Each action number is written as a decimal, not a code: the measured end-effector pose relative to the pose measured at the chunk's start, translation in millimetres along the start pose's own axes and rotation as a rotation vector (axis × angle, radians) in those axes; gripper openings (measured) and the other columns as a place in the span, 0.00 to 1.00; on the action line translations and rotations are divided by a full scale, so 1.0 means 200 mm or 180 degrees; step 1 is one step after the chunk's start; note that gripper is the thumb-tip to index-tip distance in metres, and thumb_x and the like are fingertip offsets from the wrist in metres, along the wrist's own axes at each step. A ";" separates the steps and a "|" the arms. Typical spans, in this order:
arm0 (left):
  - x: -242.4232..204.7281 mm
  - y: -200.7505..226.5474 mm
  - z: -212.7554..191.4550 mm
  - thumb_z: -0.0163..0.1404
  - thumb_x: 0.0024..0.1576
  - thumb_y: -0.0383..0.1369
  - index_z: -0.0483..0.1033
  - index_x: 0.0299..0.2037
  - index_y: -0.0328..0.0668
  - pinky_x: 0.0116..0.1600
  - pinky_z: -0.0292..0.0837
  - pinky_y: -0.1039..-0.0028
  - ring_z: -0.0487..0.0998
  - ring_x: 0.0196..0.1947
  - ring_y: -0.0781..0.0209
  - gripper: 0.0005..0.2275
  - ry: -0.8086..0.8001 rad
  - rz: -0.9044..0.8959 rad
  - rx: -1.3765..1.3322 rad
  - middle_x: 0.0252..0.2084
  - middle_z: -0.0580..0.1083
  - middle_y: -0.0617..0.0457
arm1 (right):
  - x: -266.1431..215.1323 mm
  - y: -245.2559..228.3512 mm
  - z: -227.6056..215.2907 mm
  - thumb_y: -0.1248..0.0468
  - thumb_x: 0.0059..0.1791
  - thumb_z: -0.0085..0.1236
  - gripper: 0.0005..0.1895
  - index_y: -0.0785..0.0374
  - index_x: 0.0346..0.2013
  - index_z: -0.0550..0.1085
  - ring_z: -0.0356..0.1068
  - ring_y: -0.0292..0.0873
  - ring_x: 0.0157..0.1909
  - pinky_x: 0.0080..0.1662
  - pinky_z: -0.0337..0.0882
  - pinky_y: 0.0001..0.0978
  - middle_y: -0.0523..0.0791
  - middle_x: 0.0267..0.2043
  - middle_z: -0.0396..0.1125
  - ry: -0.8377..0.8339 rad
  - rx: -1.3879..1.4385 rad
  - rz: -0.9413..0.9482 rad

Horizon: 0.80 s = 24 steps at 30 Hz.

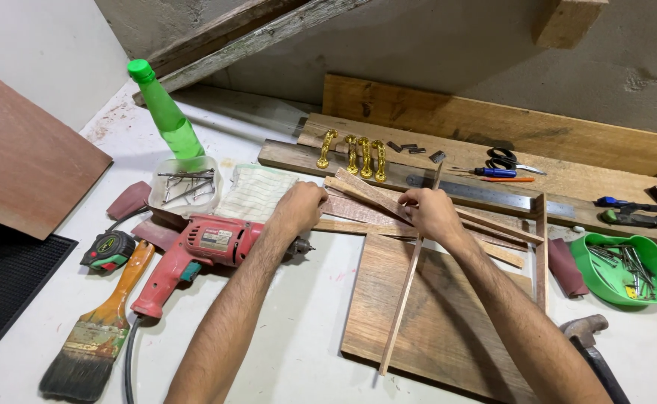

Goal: Measuring, marking, and hammering small wooden strips to assemble a frame on a wooden base.

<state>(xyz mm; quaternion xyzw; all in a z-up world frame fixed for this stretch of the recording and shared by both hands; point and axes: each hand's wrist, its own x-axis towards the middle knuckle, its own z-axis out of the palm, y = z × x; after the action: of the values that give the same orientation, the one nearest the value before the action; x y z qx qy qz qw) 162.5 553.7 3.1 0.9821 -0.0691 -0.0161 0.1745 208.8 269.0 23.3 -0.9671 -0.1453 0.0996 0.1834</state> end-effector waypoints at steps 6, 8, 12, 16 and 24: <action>0.01 -0.05 0.01 0.54 0.50 0.18 0.82 0.47 0.39 0.58 0.74 0.60 0.76 0.51 0.47 0.15 0.0124 0.0520 0.0681 0.47 0.79 0.45 | 0.03 0.05 0.00 0.65 0.51 0.59 0.13 0.58 0.51 0.79 0.80 0.44 0.35 0.43 0.81 0.38 0.48 0.40 0.79 0.0098 0.0059 -0.0079; -0.01 -0.06 0.00 0.53 0.52 0.19 0.82 0.46 0.39 0.57 0.74 0.59 0.76 0.52 0.48 0.13 0.0155 0.0502 0.0801 0.47 0.79 0.46 | 0.02 0.04 -0.03 0.64 0.51 0.60 0.13 0.58 0.50 0.80 0.80 0.45 0.37 0.45 0.81 0.39 0.48 0.41 0.79 0.0154 0.0103 -0.0145; -0.05 -0.06 -0.04 0.53 0.56 0.23 0.84 0.43 0.42 0.58 0.73 0.59 0.75 0.52 0.51 0.10 0.0159 0.0413 0.0860 0.46 0.79 0.47 | 0.02 0.05 -0.05 0.63 0.50 0.62 0.13 0.56 0.49 0.81 0.79 0.45 0.43 0.49 0.79 0.40 0.48 0.43 0.78 0.0207 0.0066 -0.0178; -0.04 -0.11 0.00 0.51 0.54 0.19 0.85 0.44 0.46 0.58 0.73 0.59 0.75 0.52 0.51 0.14 0.0289 0.0573 0.0879 0.47 0.79 0.48 | 0.02 0.06 -0.04 0.63 0.51 0.60 0.12 0.56 0.50 0.80 0.80 0.45 0.42 0.48 0.80 0.39 0.47 0.43 0.79 0.0214 0.0122 -0.0100; 0.03 0.00 -0.06 0.42 0.64 0.27 0.81 0.49 0.38 0.54 0.80 0.61 0.85 0.42 0.50 0.12 -0.0347 -0.0495 -0.0383 0.41 0.82 0.42 | 0.00 0.01 -0.04 0.63 0.51 0.60 0.12 0.57 0.50 0.80 0.80 0.45 0.39 0.46 0.80 0.39 0.48 0.41 0.79 0.0240 0.0180 -0.0144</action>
<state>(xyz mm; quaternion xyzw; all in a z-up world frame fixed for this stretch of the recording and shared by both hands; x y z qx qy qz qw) 169.0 556.8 14.9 0.9699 -0.0010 -0.0871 0.2273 210.4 264.0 29.2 -0.9611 -0.1573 0.0630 0.2183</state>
